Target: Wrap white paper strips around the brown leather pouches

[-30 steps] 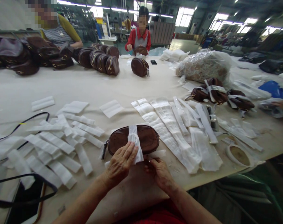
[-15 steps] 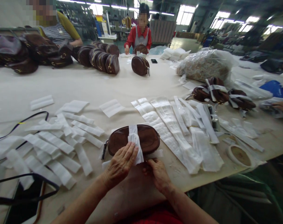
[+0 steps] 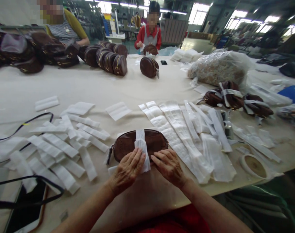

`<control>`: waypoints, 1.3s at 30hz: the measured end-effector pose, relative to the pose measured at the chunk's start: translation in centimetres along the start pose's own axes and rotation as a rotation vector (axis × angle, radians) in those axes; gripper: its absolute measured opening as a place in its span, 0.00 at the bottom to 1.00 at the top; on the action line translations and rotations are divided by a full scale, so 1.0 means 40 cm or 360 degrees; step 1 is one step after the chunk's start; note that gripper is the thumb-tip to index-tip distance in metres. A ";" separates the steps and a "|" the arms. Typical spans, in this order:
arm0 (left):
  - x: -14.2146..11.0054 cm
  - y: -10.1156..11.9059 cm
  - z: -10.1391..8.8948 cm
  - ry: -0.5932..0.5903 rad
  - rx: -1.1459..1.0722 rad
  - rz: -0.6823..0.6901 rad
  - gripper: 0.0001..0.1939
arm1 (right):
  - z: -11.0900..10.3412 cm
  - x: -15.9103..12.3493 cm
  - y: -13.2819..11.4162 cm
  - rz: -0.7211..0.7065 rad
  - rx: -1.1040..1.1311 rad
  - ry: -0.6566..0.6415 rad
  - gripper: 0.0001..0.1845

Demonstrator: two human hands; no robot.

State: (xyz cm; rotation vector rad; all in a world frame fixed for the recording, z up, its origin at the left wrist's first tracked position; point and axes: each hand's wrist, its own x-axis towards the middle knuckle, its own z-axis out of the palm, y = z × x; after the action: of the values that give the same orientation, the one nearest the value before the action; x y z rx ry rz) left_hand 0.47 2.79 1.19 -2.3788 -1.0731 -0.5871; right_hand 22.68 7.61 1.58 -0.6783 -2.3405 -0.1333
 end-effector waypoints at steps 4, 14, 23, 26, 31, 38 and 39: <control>-0.014 0.012 0.019 0.0012 -0.0005 -0.0039 0.20 | 0.019 -0.013 0.003 -0.0070 0.0032 0.0055 0.11; -0.015 0.044 0.038 0.0071 0.0084 -0.0110 0.17 | 0.024 -0.009 -0.006 -0.0062 0.0059 0.0038 0.17; -0.014 0.052 0.039 0.0151 0.0010 -0.0172 0.17 | 0.023 -0.019 0.014 -0.0269 0.0040 -0.0004 0.18; -0.018 0.046 0.037 0.0179 -0.0131 -0.0203 0.17 | 0.029 -0.027 0.015 -0.0244 0.0052 0.0019 0.18; -0.021 0.032 0.029 0.0240 -0.0305 -0.0183 0.14 | 0.027 -0.029 0.015 -0.0234 0.0053 -0.0003 0.17; -0.022 0.011 -0.004 0.0053 -0.0558 -0.0070 0.18 | 0.033 -0.036 0.019 -0.0229 0.0059 -0.0001 0.18; -0.020 0.007 -0.014 -0.0014 -0.0625 -0.0077 0.19 | 0.033 -0.037 0.020 -0.0227 0.0062 -0.0008 0.19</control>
State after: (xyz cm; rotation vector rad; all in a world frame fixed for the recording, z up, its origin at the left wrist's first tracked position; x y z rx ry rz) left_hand 0.10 1.84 1.15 -2.6928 -1.1044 -0.8746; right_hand 23.22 8.00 -0.45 -0.4931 -2.3893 -0.1495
